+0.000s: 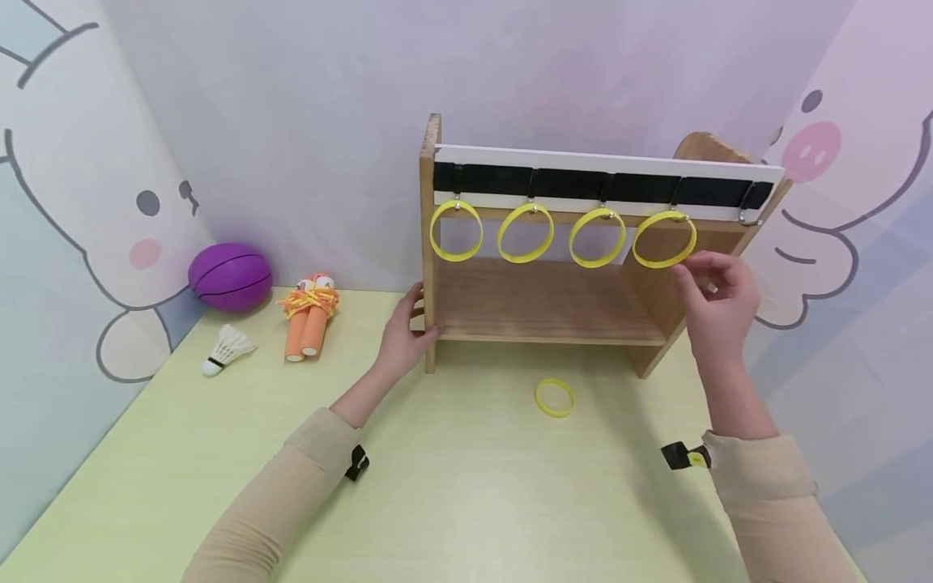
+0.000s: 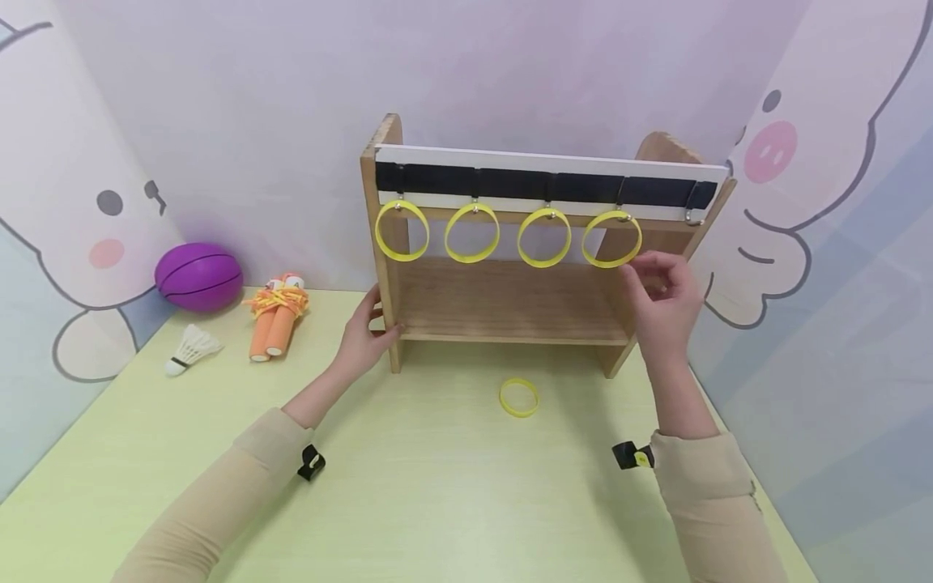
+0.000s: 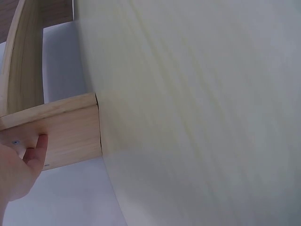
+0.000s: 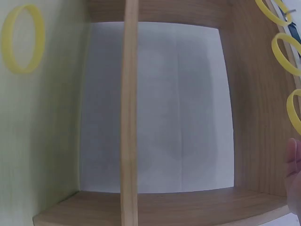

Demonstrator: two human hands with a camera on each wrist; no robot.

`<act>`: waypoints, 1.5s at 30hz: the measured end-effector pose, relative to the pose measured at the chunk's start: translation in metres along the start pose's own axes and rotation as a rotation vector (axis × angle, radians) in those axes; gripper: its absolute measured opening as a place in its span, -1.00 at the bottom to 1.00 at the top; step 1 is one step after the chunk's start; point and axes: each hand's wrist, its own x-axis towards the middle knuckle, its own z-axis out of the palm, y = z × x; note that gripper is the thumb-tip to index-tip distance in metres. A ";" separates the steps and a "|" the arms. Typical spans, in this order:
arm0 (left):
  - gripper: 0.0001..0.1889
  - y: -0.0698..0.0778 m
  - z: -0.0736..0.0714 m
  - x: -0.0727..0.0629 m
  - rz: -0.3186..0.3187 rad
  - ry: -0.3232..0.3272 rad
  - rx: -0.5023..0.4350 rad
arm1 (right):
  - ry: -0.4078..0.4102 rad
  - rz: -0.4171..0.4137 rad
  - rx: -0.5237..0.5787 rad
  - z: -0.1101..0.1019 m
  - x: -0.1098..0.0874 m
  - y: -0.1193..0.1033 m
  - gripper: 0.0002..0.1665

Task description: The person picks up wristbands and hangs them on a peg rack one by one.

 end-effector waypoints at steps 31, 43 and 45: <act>-0.18 0.001 0.000 0.000 -0.020 -0.016 0.017 | -0.863 -0.401 -0.450 -0.025 -0.086 0.083 -0.60; -0.17 0.000 0.000 -0.001 -0.021 -0.011 0.012 | -1.217 -0.237 -0.506 -0.019 -0.099 0.104 -0.73; -0.18 0.000 0.001 0.000 -0.022 -0.010 0.011 | -1.243 -0.239 -0.498 -0.018 -0.101 0.106 -0.75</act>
